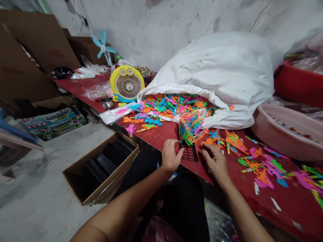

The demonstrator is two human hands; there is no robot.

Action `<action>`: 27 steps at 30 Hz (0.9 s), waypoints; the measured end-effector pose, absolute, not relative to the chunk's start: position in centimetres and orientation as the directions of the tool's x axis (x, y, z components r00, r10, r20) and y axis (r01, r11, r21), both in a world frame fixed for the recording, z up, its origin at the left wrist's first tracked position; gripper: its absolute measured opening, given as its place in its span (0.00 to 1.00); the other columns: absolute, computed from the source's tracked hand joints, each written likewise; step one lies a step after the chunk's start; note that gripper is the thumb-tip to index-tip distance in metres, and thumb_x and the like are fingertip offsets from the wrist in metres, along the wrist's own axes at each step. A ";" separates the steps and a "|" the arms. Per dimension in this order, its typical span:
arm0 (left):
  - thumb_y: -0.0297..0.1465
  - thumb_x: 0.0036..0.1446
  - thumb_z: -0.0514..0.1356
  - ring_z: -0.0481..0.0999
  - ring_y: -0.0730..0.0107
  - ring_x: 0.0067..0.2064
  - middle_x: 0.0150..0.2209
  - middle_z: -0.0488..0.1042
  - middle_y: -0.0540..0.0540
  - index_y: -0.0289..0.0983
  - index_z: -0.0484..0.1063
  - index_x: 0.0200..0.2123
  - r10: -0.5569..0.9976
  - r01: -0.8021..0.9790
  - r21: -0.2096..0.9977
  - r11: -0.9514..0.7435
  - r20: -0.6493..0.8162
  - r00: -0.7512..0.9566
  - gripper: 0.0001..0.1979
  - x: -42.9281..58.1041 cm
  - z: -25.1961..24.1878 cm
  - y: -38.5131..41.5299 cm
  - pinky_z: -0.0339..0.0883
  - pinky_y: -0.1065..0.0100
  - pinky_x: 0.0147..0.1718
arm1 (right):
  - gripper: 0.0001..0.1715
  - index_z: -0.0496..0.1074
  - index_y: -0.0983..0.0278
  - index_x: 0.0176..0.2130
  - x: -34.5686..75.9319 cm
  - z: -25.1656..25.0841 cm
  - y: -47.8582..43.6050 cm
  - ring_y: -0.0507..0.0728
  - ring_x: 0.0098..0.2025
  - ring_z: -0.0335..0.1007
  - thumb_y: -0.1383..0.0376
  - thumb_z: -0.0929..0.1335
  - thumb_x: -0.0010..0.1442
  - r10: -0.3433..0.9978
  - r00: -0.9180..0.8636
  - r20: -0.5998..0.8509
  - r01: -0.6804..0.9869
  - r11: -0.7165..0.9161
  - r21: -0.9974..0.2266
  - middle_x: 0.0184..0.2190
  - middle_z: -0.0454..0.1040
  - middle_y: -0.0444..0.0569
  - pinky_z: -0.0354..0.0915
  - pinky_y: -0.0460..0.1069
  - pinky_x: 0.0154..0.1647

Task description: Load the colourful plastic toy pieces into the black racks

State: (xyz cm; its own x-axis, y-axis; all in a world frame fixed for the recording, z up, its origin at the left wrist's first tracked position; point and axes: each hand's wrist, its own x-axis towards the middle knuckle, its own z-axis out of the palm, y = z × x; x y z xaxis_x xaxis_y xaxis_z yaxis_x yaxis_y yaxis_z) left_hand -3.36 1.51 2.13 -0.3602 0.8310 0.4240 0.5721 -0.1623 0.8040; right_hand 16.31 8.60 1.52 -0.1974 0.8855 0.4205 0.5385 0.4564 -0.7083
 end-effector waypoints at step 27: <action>0.39 0.60 0.63 0.75 0.67 0.39 0.35 0.77 0.48 0.39 0.77 0.37 0.974 0.814 0.579 0.049 0.152 -0.167 0.09 -5.9 3.0 7.5 0.62 0.69 0.38 | 0.13 0.75 0.64 0.37 13.0 1.4 14.8 0.59 0.33 0.72 0.58 0.65 0.59 0.879 -0.323 0.350 0.677 0.473 -0.563 0.34 0.79 0.53 0.63 0.51 0.35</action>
State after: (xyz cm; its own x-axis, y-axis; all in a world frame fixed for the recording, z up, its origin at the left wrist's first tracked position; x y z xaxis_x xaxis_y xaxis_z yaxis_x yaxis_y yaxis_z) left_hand -5.88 7.51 3.05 -0.1674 0.9741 0.1523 0.8141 0.0495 0.5785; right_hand 13.01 14.79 1.37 -0.3228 0.8792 0.3504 0.6775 0.4732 -0.5631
